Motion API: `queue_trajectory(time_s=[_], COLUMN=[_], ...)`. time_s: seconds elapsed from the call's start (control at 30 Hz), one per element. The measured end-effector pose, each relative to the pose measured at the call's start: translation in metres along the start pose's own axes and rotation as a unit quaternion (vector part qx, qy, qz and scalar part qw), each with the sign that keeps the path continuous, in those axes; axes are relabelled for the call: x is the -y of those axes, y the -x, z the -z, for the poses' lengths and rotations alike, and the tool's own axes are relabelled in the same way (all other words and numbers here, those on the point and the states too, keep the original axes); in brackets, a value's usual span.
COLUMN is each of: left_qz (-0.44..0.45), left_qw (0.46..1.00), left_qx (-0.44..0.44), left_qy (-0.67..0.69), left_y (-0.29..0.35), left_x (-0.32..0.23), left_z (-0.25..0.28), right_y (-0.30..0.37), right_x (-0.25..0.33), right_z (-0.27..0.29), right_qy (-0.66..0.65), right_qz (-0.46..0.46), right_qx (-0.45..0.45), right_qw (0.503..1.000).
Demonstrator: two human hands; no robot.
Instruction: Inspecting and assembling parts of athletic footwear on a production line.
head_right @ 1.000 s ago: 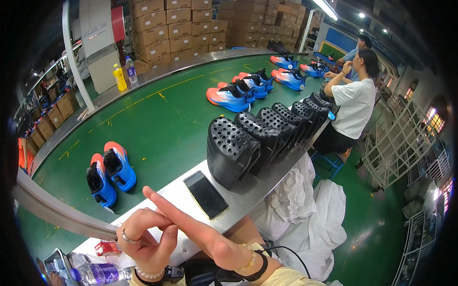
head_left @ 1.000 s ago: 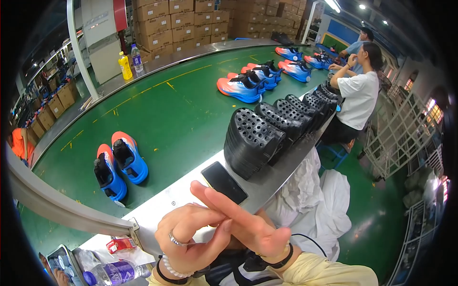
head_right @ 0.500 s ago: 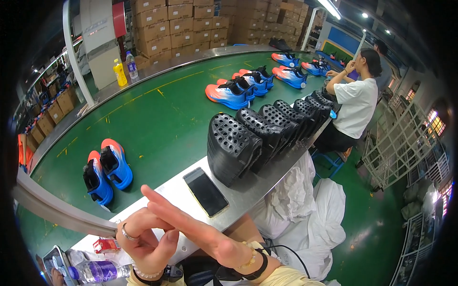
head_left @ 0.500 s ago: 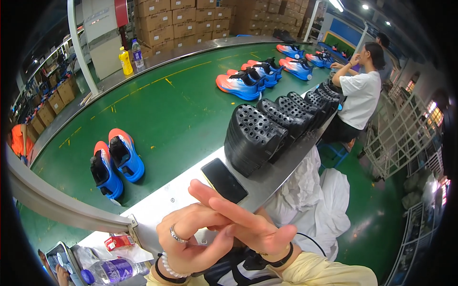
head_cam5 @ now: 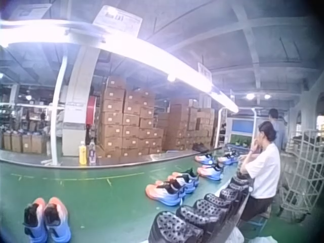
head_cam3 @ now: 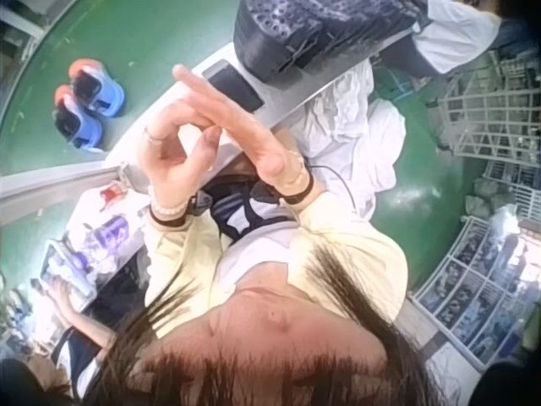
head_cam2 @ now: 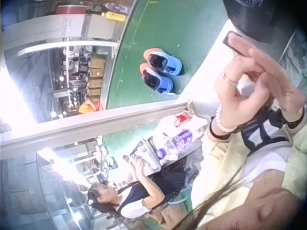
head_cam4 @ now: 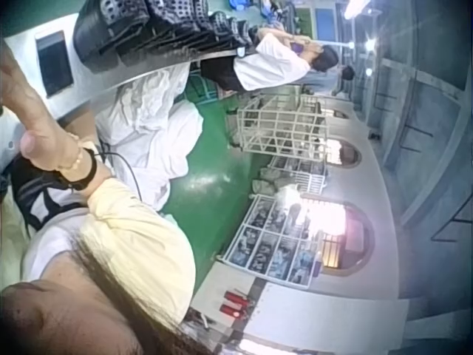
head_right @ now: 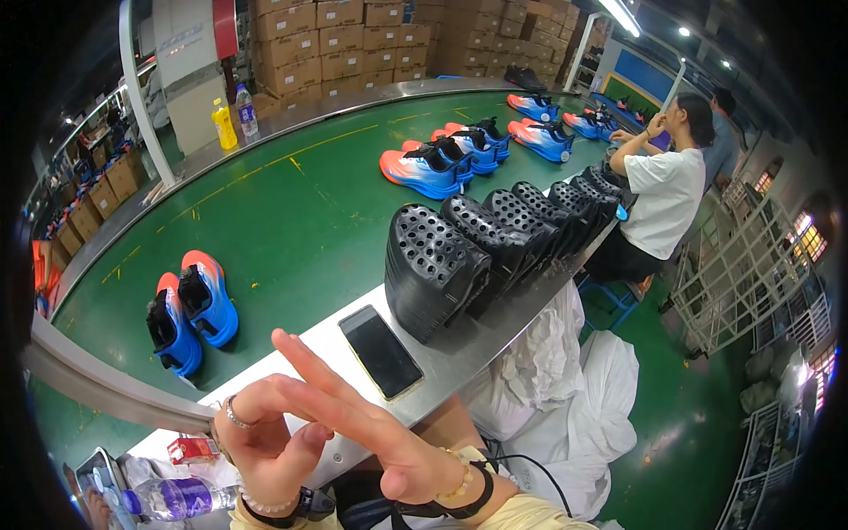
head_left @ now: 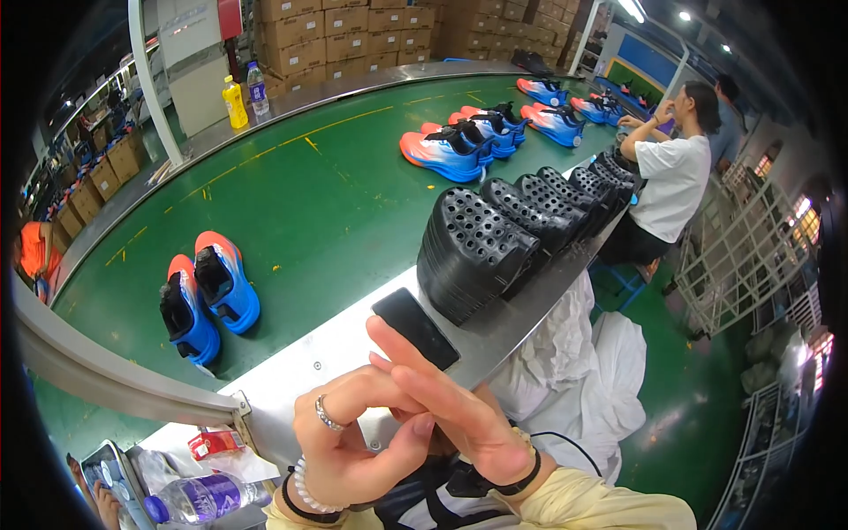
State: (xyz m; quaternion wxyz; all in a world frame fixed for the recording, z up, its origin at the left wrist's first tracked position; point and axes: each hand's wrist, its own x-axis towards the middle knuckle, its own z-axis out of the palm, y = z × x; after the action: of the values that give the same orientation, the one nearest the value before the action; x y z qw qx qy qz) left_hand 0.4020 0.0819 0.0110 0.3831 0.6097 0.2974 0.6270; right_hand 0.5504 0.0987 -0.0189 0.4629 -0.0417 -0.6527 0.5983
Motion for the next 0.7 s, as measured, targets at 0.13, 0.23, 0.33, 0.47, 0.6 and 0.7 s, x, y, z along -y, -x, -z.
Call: queue_trajectory(time_s=[0.13,0.23,0.33,0.47,0.6,0.7], left_qz=[-0.009,-0.009,-0.005,0.011,-0.006,0.031], left_qw=[1.000,1.000,1.000,0.999,0.999,0.997], left_qx=[0.010,0.019,0.016,-0.026,0.045,0.052], left_qy=[-0.004,-0.001,-0.001,0.028,0.023,0.043], left_y=[-0.002,-0.001,-0.001,0.005,0.012,0.013], left_x=[0.003,0.001,0.003,0.002,0.016,0.018], left_z=[0.002,0.006,0.007,0.008,0.025,0.028], right_y=[0.001,0.000,-0.002,-0.006,-0.009,-0.008], right_x=[-0.002,-0.005,-0.007,-0.007,-0.009,-0.012], right_z=[0.001,-0.003,-0.004,-0.002,0.002,0.003], right_qy=[-0.011,0.042,0.050,0.201,0.342,0.332], right_qz=[-0.007,0.008,-0.013,0.053,0.087,0.083], right_qx=[-0.007,-0.009,-0.028,-0.033,-0.028,-0.022], right_qw=[1.000,0.999,0.998,0.978,0.935,0.940])
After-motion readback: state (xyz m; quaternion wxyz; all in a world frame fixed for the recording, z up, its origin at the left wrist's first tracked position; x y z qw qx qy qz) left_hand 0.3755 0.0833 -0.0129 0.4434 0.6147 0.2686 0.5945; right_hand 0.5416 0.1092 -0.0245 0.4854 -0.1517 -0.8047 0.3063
